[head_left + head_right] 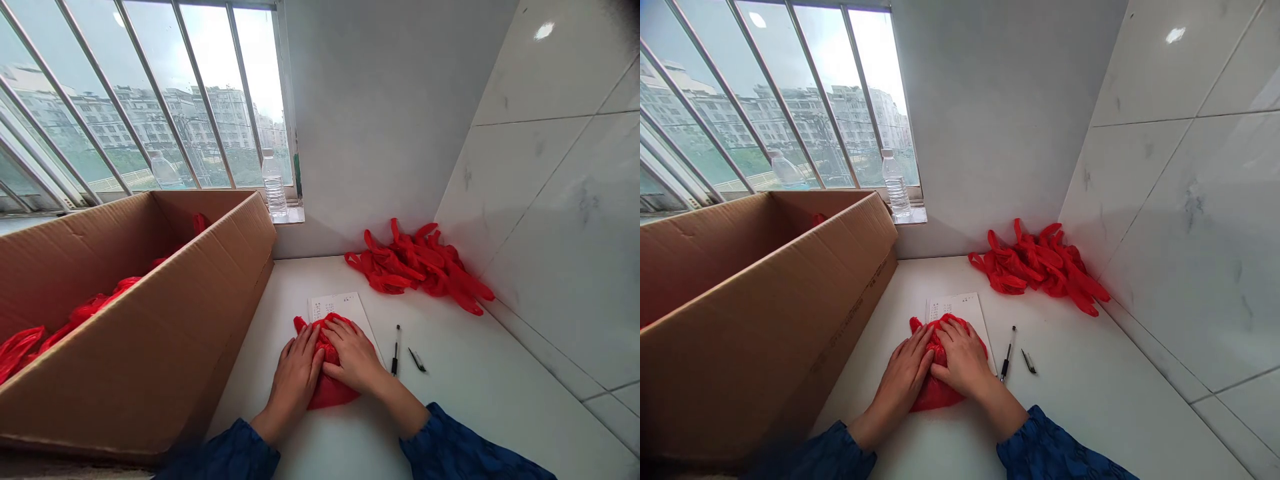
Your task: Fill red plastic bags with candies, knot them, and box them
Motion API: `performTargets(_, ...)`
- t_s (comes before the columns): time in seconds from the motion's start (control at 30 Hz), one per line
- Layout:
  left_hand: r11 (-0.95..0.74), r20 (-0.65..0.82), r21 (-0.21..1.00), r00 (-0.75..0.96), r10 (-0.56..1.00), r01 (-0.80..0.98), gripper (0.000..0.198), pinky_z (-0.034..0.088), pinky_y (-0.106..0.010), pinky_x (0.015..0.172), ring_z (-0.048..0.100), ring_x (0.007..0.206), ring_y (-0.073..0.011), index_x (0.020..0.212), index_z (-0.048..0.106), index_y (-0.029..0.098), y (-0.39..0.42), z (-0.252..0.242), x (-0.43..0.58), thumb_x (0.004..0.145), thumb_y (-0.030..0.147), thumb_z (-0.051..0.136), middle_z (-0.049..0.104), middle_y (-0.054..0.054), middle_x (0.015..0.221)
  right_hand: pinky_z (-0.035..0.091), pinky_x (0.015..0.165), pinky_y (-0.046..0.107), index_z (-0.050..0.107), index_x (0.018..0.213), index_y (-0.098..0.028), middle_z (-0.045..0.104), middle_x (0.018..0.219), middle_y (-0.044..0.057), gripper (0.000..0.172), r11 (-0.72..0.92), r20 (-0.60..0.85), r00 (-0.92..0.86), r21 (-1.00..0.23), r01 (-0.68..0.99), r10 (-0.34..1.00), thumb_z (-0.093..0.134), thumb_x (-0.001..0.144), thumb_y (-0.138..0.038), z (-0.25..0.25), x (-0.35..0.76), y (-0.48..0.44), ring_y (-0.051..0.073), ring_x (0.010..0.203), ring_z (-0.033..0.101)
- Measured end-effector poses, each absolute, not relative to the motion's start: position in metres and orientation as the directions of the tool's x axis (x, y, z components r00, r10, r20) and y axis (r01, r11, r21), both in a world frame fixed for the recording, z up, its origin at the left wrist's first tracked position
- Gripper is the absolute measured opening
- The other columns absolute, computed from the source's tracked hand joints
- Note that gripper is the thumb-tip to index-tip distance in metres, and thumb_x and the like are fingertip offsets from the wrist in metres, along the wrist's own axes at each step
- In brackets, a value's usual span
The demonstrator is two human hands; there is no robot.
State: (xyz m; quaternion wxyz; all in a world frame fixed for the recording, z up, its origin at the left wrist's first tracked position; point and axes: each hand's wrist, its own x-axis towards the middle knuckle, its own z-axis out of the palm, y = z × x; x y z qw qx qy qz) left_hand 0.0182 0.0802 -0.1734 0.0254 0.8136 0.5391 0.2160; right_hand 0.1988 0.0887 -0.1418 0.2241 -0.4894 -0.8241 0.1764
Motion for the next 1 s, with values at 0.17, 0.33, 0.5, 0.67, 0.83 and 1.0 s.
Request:
performTargets(0.17, -0.409, 0.308, 0.261, 0.327, 0.894, 0.874, 0.05, 0.033, -0.046, 0.117, 0.038, 0.145, -0.0235, 0.151, 0.04, 0.021, 0.08, -0.174, 0.018, 0.106, 0.037, 0.031, 0.041, -0.008, 0.156, 0.017, 0.122, 0.048, 0.05, 0.145, -0.019, 0.044, 0.155, 0.008, 0.064, 0.463, 0.202, -0.421, -0.502, 0.731, 0.884, 0.057, 0.087, -0.043, -0.142, 0.198, 0.088, 0.027, 0.147, 0.031)
performTargets(0.33, -0.406, 0.28, 0.241, 0.337, 0.899, 0.882, 0.051, 0.033, -0.047, 0.117, 0.036, 0.146, -0.0246, 0.151, 0.042, 0.018, 0.081, -0.174, 0.016, 0.106, 0.037, 0.029, 0.039, -0.009, 0.157, 0.016, 0.123, 0.047, 0.05, 0.145, -0.019, 0.044, 0.155, 0.007, 0.061, 0.476, 0.243, -0.409, -0.48, 0.737, 0.879, 0.055, 0.09, -0.043, -0.142, 0.196, 0.084, 0.026, 0.147, 0.031)
performTargets(0.5, -0.409, 0.278, 0.277, 0.335, 0.9, 0.869, 0.05, 0.032, -0.05, 0.117, 0.035, 0.146, -0.026, 0.15, 0.044, 0.018, 0.084, -0.178, 0.016, 0.104, 0.037, 0.032, 0.041, -0.011, 0.156, 0.015, 0.123, 0.049, 0.05, 0.145, -0.018, 0.043, 0.155, 0.009, 0.06, 0.475, 0.259, -0.398, -0.487, 0.733, 0.88, 0.056, 0.09, -0.041, -0.146, 0.192, 0.083, 0.027, 0.147, 0.03)
performTargets(0.67, -0.414, 0.283, 0.326, 0.33, 0.9, 0.85, 0.049, 0.034, -0.05, 0.117, 0.04, 0.144, -0.0257, 0.146, 0.048, 0.018, 0.079, -0.167, 0.017, 0.104, 0.037, 0.035, 0.045, -0.012, 0.154, 0.016, 0.122, 0.052, 0.053, 0.143, -0.016, 0.047, 0.153, 0.012, 0.063, 0.49, 0.278, -0.408, -0.592, 0.64, 0.87, 0.064, 0.085, -0.037, -0.139, 0.197, 0.083, 0.03, 0.146, 0.033)
performTargets(0.83, -0.35, 0.424, 0.477, 0.137, 0.895, 0.806, 0.053, 0.036, -0.043, 0.117, 0.04, 0.143, -0.0207, 0.149, 0.041, 0.016, 0.07, -0.142, -0.009, 0.105, 0.041, 0.026, 0.044, -0.012, 0.154, 0.038, 0.114, 0.042, 0.052, 0.14, -0.021, 0.056, 0.144, 0.01, 0.054, 0.452, 0.382, -0.241, -0.763, 0.462, 0.892, 0.054, 0.094, -0.048, -0.117, 0.237, 0.084, 0.023, 0.135, 0.05)
performTargets(1.0, -0.191, 0.318, 0.469, 0.037, 0.947, 0.862, 0.053, 0.042, -0.05, 0.112, 0.048, 0.137, -0.0291, 0.141, 0.052, 0.014, 0.069, -0.149, -0.014, 0.1, 0.044, 0.036, 0.05, -0.018, 0.148, 0.036, 0.115, 0.051, 0.05, 0.142, -0.018, 0.051, 0.147, 0.015, 0.06, 0.381, 0.41, -0.103, -0.685, 0.621, 0.906, 0.052, 0.094, -0.053, -0.134, 0.247, 0.083, 0.03, 0.138, 0.046)
